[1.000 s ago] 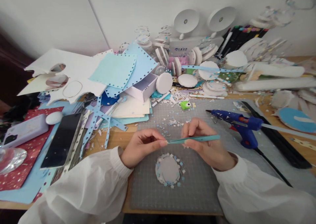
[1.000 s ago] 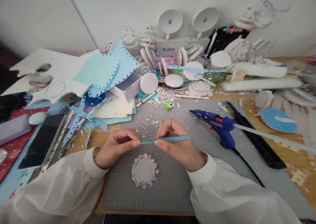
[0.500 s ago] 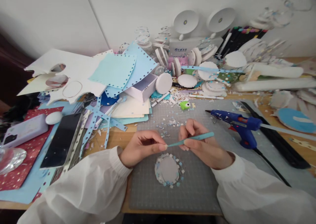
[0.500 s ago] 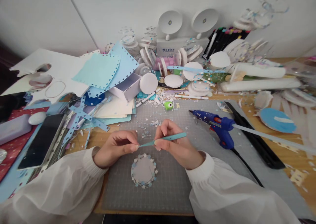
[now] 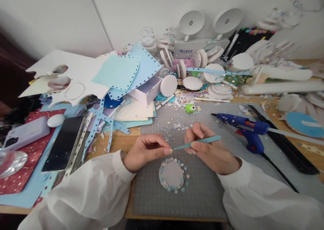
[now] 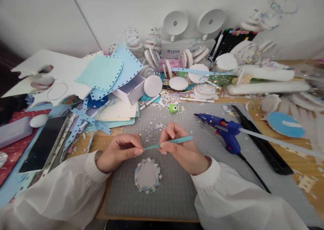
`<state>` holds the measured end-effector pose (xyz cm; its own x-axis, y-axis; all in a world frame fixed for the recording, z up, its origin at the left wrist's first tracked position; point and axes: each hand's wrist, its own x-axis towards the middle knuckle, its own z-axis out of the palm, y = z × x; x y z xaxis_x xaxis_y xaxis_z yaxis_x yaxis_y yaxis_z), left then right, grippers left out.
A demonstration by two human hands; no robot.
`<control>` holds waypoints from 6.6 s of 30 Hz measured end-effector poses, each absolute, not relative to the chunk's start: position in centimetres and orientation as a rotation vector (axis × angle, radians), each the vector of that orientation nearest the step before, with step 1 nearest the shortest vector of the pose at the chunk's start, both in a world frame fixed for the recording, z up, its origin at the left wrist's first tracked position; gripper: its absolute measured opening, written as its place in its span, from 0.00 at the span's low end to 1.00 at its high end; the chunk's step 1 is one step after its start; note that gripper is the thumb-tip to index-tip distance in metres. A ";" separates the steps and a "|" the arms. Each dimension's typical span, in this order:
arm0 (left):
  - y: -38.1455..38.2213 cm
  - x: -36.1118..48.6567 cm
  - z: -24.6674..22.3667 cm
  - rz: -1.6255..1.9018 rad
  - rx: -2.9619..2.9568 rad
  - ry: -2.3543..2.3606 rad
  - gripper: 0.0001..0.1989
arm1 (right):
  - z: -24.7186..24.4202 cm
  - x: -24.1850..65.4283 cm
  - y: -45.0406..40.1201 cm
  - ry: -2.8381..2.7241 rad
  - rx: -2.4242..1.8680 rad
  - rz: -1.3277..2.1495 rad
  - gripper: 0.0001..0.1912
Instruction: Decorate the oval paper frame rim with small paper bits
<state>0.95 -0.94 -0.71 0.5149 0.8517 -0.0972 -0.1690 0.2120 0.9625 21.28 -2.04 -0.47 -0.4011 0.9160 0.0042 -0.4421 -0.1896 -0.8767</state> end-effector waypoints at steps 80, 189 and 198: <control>-0.6 0.6 -1.3 1.044 1.776 0.964 0.03 | -1.6 20.2 -2.6 -1.027 -0.898 1.478 0.14; -0.7 0.6 -1.4 1.121 1.708 0.989 0.04 | -0.4 20.9 -1.9 -0.816 -0.811 1.674 0.16; -0.5 0.7 -2.0 1.185 1.697 1.153 0.06 | -0.4 20.9 -1.7 -0.766 -0.824 1.657 0.15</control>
<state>0.74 -0.49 -2.03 0.1641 0.9473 0.2750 0.2494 -0.3096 0.9176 20.93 -1.74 -0.44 -0.1786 0.9745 -0.1361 -0.5281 -0.2116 -0.8224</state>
